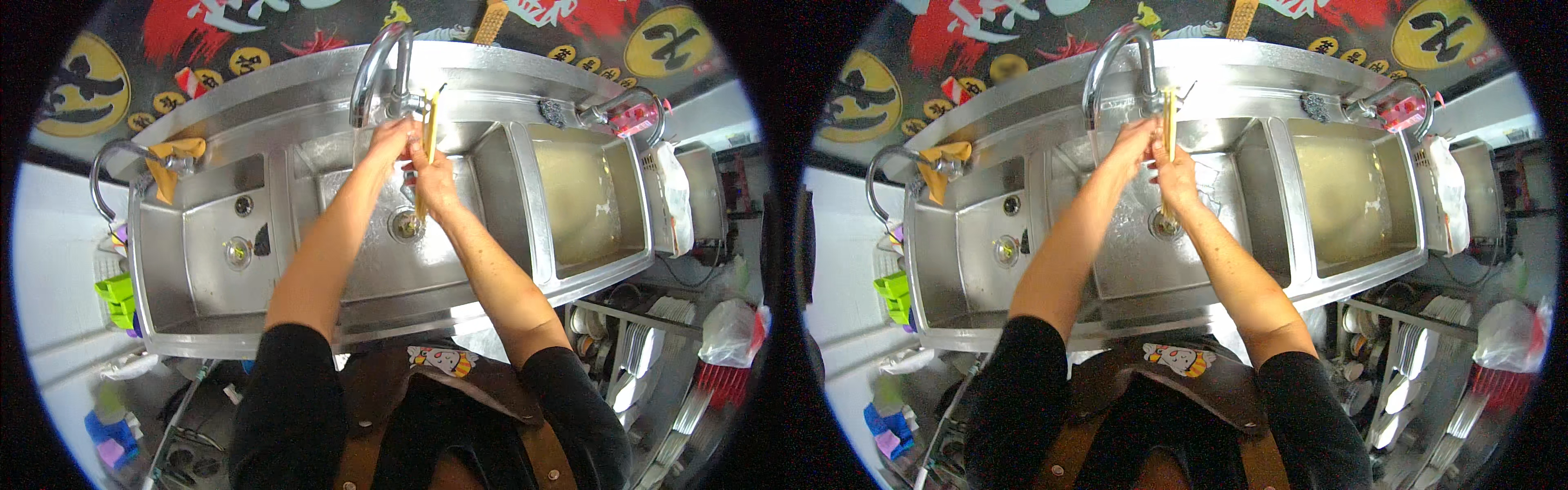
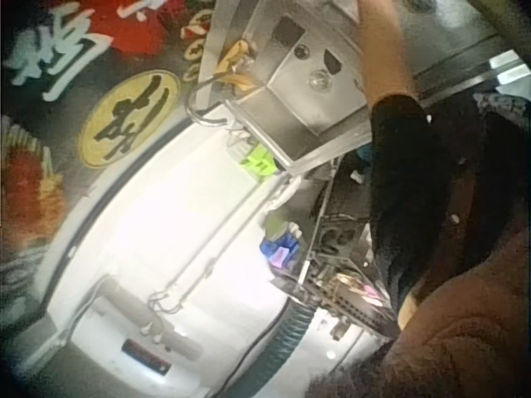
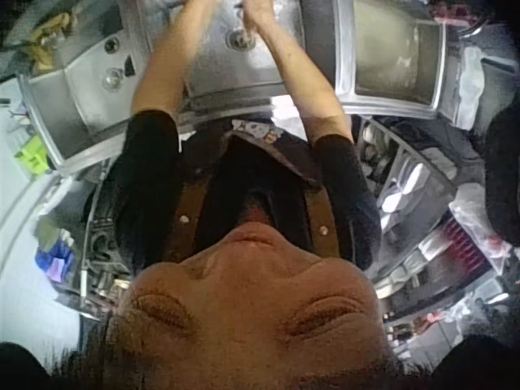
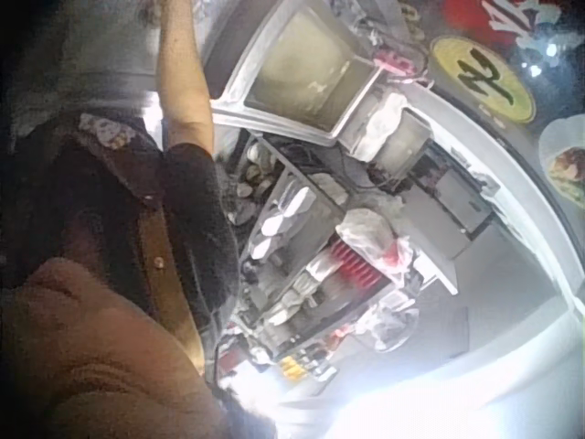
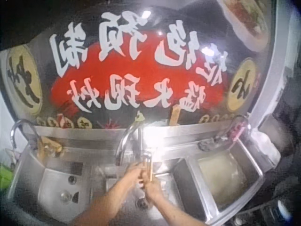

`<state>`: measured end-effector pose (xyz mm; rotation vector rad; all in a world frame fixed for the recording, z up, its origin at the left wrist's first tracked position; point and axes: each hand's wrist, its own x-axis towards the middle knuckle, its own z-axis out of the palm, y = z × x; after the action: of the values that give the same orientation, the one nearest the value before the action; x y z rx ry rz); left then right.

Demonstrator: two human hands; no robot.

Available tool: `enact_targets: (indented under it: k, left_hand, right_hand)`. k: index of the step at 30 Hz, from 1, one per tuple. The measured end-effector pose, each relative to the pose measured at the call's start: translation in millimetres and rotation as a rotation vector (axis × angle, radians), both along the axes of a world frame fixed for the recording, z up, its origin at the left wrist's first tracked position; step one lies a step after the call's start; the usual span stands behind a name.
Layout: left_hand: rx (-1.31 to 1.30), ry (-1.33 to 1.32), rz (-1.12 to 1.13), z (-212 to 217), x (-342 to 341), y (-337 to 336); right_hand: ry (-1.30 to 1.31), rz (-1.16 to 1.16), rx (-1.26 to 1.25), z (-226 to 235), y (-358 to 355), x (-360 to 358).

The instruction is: The person washes a white mug with a sponge and rinses it under running water, then places it in a dish rack. They wipe the sink area with a cloth, rinse the cloth, and wash a bundle of chopsticks before placing them in the rack. Finally, they remove food debris from the sink drain and wipe the sink surface.

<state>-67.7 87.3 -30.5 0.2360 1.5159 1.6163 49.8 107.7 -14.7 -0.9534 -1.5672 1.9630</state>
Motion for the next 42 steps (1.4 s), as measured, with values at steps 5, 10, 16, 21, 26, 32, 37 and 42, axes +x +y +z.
enact_targets:
  k: [5, 10, 16, 21, 26, 32, 37, 42]
  left_hand:
    - [0.325, -0.478, 0.435, -63, 9, -53]
    - [0.439, -0.502, 0.306, -18, 55, -75]
    - [0.308, -0.357, 0.389, 35, 37, -91]
    - [0.359, -0.524, 0.509, 25, 49, -98]
    - [0.082, -0.355, 0.411, 21, 66, -88]
    - [0.203, -0.018, 0.471, -33, 30, -93]
    - [0.113, 0.192, 0.252, 82, 65, -94]
    - [-0.286, 0.847, 0.315, -41, 15, -94]
  right_hand:
    - [-0.205, 0.143, 0.308, 8, -60, -28]
    - [-0.169, 0.185, 0.316, -9, -33, -49]
    - [-0.159, 0.328, 0.322, -8, -63, -56]
    - [-0.085, 0.33, -0.223, 29, -67, -46]
    - [0.067, 0.393, -0.661, 55, -70, -14]
    - [0.06, 0.421, -0.508, -11, -55, -59]
    - [0.202, 0.202, -0.448, 10, -32, -74]
    - [0.37, 0.026, -0.47, 37, -41, -73]
